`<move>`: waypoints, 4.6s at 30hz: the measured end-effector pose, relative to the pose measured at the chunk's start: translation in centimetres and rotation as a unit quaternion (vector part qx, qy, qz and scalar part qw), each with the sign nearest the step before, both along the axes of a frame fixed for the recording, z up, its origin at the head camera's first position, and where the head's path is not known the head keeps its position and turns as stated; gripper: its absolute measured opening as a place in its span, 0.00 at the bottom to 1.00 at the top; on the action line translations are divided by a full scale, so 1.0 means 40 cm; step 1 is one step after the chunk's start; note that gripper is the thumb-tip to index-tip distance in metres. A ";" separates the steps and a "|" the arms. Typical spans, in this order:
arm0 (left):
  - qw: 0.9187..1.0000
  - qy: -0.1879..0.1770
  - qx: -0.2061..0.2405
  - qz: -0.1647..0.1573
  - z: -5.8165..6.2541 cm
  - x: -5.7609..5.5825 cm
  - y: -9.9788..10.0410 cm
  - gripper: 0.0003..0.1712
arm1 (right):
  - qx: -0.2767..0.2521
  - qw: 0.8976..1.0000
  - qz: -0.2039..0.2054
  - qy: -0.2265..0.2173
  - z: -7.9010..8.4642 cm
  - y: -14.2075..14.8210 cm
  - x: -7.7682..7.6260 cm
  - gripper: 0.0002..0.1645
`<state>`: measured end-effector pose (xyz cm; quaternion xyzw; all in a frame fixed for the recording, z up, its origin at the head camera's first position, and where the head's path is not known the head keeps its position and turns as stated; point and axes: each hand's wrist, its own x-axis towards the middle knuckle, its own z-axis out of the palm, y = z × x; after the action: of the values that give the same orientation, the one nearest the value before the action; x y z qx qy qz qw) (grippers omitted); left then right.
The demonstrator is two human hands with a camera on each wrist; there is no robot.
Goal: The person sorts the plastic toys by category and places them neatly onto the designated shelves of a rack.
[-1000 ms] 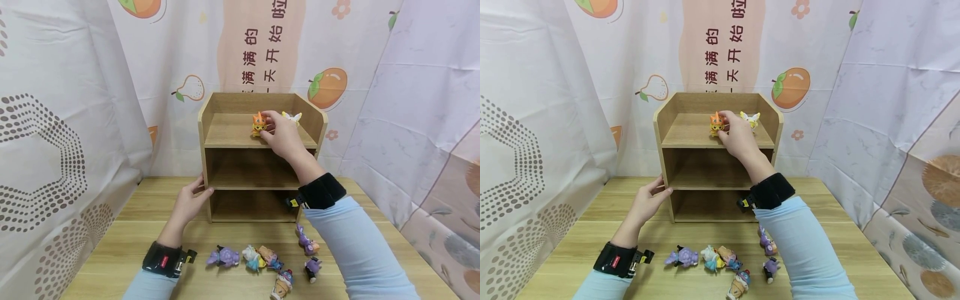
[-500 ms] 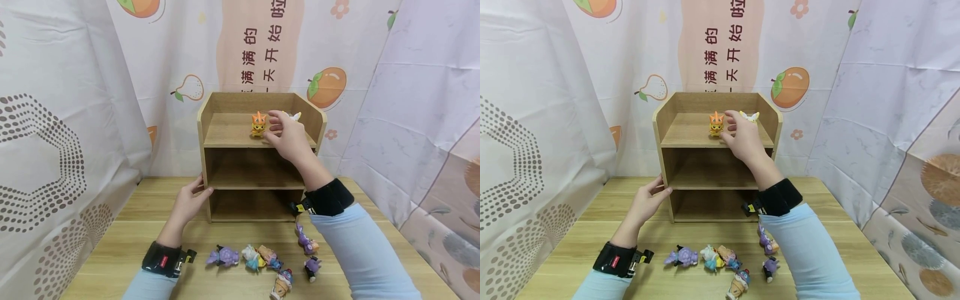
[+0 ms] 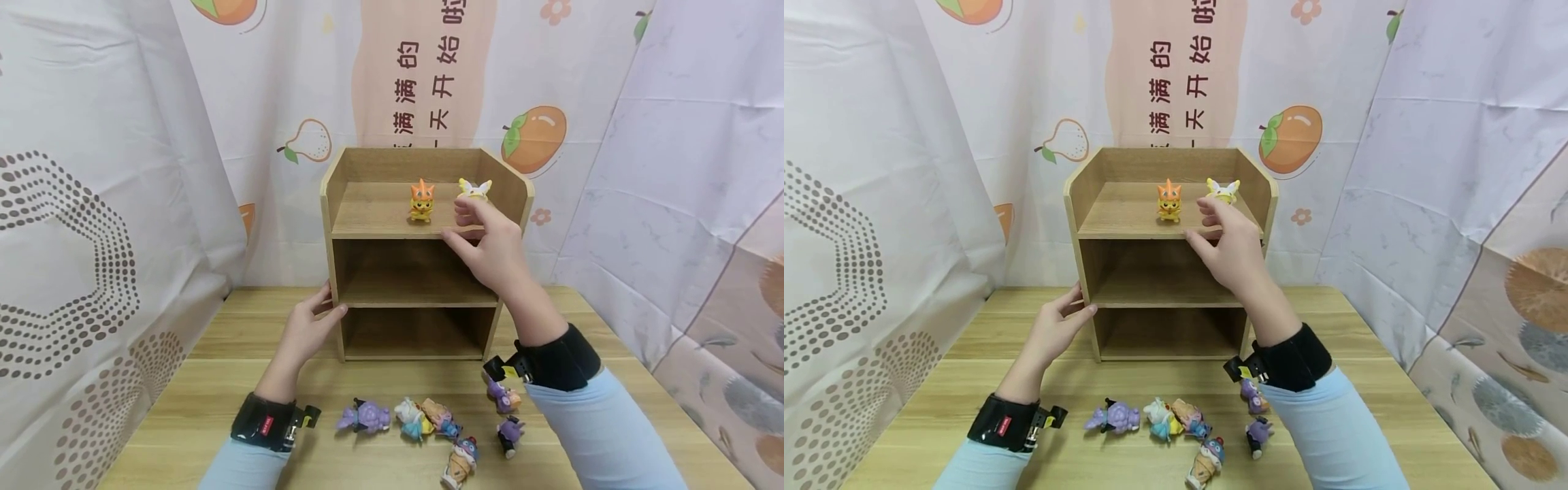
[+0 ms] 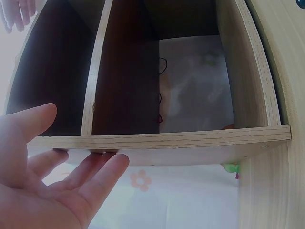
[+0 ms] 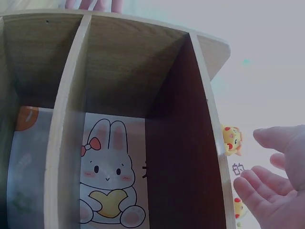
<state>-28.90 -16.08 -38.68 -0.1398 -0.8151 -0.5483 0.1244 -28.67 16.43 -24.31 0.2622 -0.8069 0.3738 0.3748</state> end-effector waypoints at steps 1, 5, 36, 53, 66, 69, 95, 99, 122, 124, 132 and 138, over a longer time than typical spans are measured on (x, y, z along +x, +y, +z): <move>1.000 0.000 0.000 -0.001 0.000 0.000 0.000 0.39 | 0.000 1.000 0.003 0.003 -0.005 0.002 0.005 0.29; 1.000 -0.004 0.001 -0.002 0.000 0.000 0.000 0.39 | 0.009 1.000 0.004 0.007 -0.025 0.009 0.027 0.28; 1.000 0.009 0.003 -0.004 0.000 -0.001 -0.001 0.38 | 0.198 0.958 0.161 -0.133 -0.179 0.037 0.079 0.25; 1.000 0.000 0.004 -0.009 0.001 -0.001 0.002 0.38 | 0.314 0.887 0.207 -0.269 -0.264 0.022 0.074 0.29; 1.000 -0.001 0.003 -0.004 0.002 -0.001 0.002 0.38 | 0.354 0.859 0.225 -0.294 -0.302 0.003 0.072 0.31; 1.000 -0.002 0.005 -0.003 0.001 -0.001 0.002 0.38 | 0.358 0.853 0.230 -0.301 -0.310 -0.002 0.073 0.32; 1.000 0.003 0.005 -0.002 0.002 -0.003 -0.002 0.38 | 0.401 0.792 0.247 -0.388 -0.387 -0.060 0.072 0.35; 1.000 0.001 0.004 -0.001 0.004 -0.002 0.000 0.38 | 0.412 0.786 0.251 -0.387 -0.395 -0.069 0.073 0.34; 1.000 -0.003 0.001 0.001 0.002 0.000 0.001 0.38 | 0.453 0.750 0.254 -0.409 -0.433 -0.106 0.059 0.29; 1.000 -0.003 0.001 0.004 0.002 0.000 0.001 0.38 | 0.453 0.749 0.251 -0.413 -0.434 -0.109 0.059 0.29; 1.000 0.003 0.003 0.000 0.001 -0.001 0.001 0.38 | 0.453 0.747 0.243 -0.421 -0.431 -0.114 0.060 0.28; 1.000 0.001 0.003 -0.001 0.003 -0.001 0.001 0.38 | 0.450 0.747 0.251 -0.420 -0.430 -0.113 0.057 0.25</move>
<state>-28.92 -16.05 -38.57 -0.1408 -0.8133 -0.5505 0.1248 -26.41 11.91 -41.51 0.4098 -0.8627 0.1202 -0.2709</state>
